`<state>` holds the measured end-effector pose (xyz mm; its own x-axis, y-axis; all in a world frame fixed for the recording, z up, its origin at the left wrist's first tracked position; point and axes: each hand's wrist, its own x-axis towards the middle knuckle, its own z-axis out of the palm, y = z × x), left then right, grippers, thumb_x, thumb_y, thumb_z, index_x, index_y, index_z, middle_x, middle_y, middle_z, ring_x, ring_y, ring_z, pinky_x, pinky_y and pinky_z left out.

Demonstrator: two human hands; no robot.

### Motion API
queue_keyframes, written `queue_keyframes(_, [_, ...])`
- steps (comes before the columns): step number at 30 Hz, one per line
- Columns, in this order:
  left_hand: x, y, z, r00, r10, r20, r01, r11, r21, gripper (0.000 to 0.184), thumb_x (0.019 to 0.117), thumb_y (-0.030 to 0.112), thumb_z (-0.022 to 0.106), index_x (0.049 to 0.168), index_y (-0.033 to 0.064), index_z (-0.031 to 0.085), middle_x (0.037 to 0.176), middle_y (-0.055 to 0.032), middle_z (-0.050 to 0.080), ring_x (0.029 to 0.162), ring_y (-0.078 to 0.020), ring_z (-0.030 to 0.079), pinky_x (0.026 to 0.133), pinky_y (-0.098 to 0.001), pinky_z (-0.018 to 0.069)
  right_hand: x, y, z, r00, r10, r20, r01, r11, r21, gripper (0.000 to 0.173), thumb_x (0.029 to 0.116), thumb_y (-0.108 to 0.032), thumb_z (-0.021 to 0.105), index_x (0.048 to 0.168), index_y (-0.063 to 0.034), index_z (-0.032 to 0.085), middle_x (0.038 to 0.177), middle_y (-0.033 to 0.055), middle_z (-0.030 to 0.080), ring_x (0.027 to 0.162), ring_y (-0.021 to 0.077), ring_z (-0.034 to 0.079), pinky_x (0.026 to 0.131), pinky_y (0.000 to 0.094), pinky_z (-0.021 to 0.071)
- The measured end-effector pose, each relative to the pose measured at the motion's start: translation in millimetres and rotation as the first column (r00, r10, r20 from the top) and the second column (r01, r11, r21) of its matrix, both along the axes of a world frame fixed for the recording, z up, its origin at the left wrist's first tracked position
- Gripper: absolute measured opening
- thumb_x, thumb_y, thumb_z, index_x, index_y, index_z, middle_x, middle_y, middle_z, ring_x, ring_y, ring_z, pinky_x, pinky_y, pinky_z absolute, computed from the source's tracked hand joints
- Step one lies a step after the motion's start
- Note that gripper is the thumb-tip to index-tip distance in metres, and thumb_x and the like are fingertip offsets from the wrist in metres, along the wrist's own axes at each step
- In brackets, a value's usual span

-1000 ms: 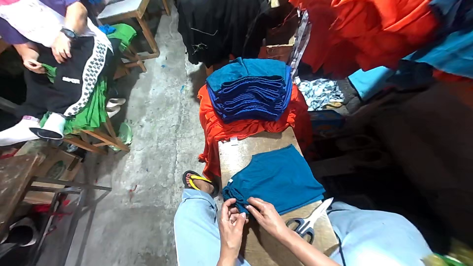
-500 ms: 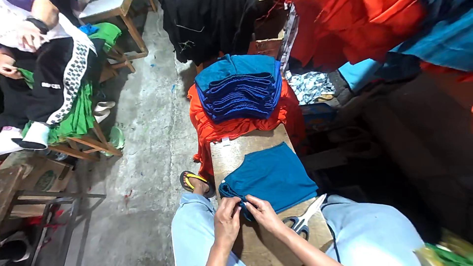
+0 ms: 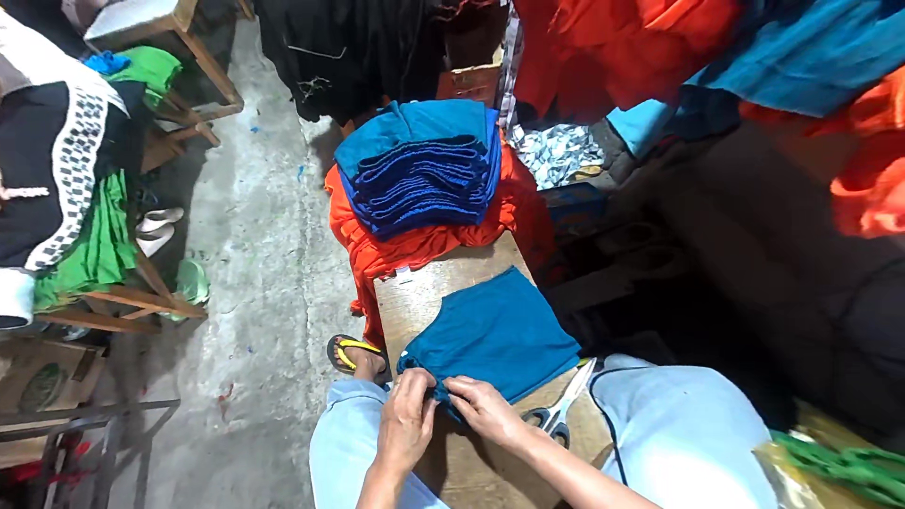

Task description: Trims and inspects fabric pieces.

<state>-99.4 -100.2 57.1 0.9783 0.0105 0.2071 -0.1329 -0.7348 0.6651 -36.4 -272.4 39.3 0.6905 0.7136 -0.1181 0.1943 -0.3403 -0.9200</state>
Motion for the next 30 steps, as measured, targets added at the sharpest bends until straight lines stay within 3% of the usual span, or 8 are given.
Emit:
queue_keyframes(2, [4.8, 3.3, 5.9, 0.998, -0.054, -0.026, 0.055, 0.997, 0.061, 0.036, 0.0843, 0.000, 0.069, 0.120, 0.0008, 0.071, 0.122, -0.0220, 0.067, 0.109, -0.0401, 0.068, 0.089, -0.0529, 0.0575, 3.9, -0.6, 7.2, 1.000, 0.020, 0.010, -0.020, 1.000, -0.020, 0.031, 0.1036, -0.009, 0.045, 0.115, 0.0083, 0.068, 0.105, 0.0259, 0.069, 0.105, 0.0381, 0.066, 0.096, 0.0508, 0.0498])
queue_keyframes(7, [24.2, 11.1, 20.0, 0.992, -0.119, 0.048, 0.106, 0.971, 0.213, 0.021, 0.0906, 0.008, 0.059, 0.103, 0.0083, 0.076, 0.121, -0.0116, 0.072, 0.122, -0.0405, 0.062, 0.098, -0.0625, 0.0479, 5.3, -14.0, 16.4, 0.984, -0.141, 0.111, 0.136, 0.989, 0.053, 0.033, 0.1020, -0.015, 0.055, 0.128, 0.0030, 0.063, 0.129, 0.0222, 0.064, 0.120, 0.0318, 0.064, 0.101, 0.0456, 0.0517])
queue_keyframes(10, [34.3, 17.3, 27.5, 0.988, -0.130, 0.077, 0.111, 0.971, 0.213, 0.023, 0.0943, 0.013, 0.055, 0.104, 0.0084, 0.075, 0.114, -0.0074, 0.075, 0.121, -0.0370, 0.064, 0.100, -0.0606, 0.0472, 6.4, -52.0, 3.5, 0.856, -0.347, 0.384, 0.330, 0.937, 0.112, 0.025, 0.0974, -0.023, 0.062, 0.105, 0.0006, 0.069, 0.113, 0.0193, 0.069, 0.106, 0.0291, 0.069, 0.088, 0.0422, 0.0582])
queue_keyframes(13, [35.2, 22.7, 31.3, 0.991, -0.109, 0.079, 0.097, 0.985, 0.142, 0.025, 0.0941, 0.013, 0.053, 0.106, 0.0048, 0.074, 0.114, -0.0101, 0.074, 0.120, -0.0363, 0.065, 0.101, -0.0601, 0.0474, 11.8, -106.9, -17.3, 0.798, -0.308, 0.517, 0.385, 0.922, -0.044, 0.025, 0.0942, -0.029, 0.064, 0.096, -0.0061, 0.075, 0.111, 0.0163, 0.071, 0.108, 0.0338, 0.068, 0.092, 0.0515, 0.0548])
queue_keyframes(18, [34.9, 22.1, 41.8, 0.996, -0.033, 0.088, 0.034, 0.999, -0.009, 0.026, 0.0928, 0.011, 0.057, 0.110, -0.0015, 0.071, 0.114, -0.0147, 0.073, 0.118, -0.0338, 0.066, 0.101, -0.0518, 0.0510, 17.9, -129.1, -30.4, 0.845, -0.243, 0.477, 0.350, 0.925, -0.149, 0.020, 0.0932, -0.022, 0.067, 0.102, -0.0060, 0.075, 0.122, 0.0184, 0.068, 0.117, 0.0387, 0.064, 0.099, 0.0582, 0.0485])
queue_keyframes(20, [39.4, 22.5, 49.3, 0.994, -0.036, 0.106, 0.036, 0.999, 0.007, 0.027, 0.0933, 0.013, 0.056, 0.109, -0.0012, 0.072, 0.112, -0.0141, 0.073, 0.117, -0.0313, 0.067, 0.101, -0.0495, 0.0514, 21.5, -122.0, -30.9, 0.835, -0.256, 0.486, 0.347, 0.932, -0.105, 0.019, 0.0911, -0.019, 0.067, 0.100, -0.0041, 0.074, 0.120, 0.0178, 0.069, 0.113, 0.0369, 0.066, 0.095, 0.0557, 0.0506])
queue_keyframes(25, [56.6, 26.4, 78.9, 0.991, -0.054, 0.120, 0.046, 0.997, 0.067, 0.027, 0.0925, 0.010, 0.056, 0.111, -0.0031, 0.070, 0.112, -0.0149, 0.072, 0.114, -0.0276, 0.067, 0.100, -0.0456, 0.0523, 28.5, -122.1, -27.1, 0.881, -0.235, 0.410, 0.312, 0.941, -0.132, 0.033, 0.0892, -0.012, 0.066, 0.119, 0.0016, 0.067, 0.123, 0.0202, 0.069, 0.121, 0.0378, 0.064, 0.100, 0.0570, 0.0478])
queue_keyframes(30, [84.0, 29.8, 130.3, 0.981, -0.113, 0.155, 0.094, 0.987, 0.128, 0.027, 0.0933, 0.011, 0.055, 0.112, -0.0015, 0.070, 0.109, -0.0116, 0.072, 0.107, -0.0196, 0.068, 0.096, -0.0395, 0.0544, 34.1, -118.2, -18.7, 0.859, -0.387, 0.336, 0.409, 0.913, 0.006, 0.020, 0.0959, -0.009, 0.058, 0.103, -0.0020, 0.076, 0.112, 0.0156, 0.074, 0.116, 0.0338, 0.067, 0.100, 0.0553, 0.0493])
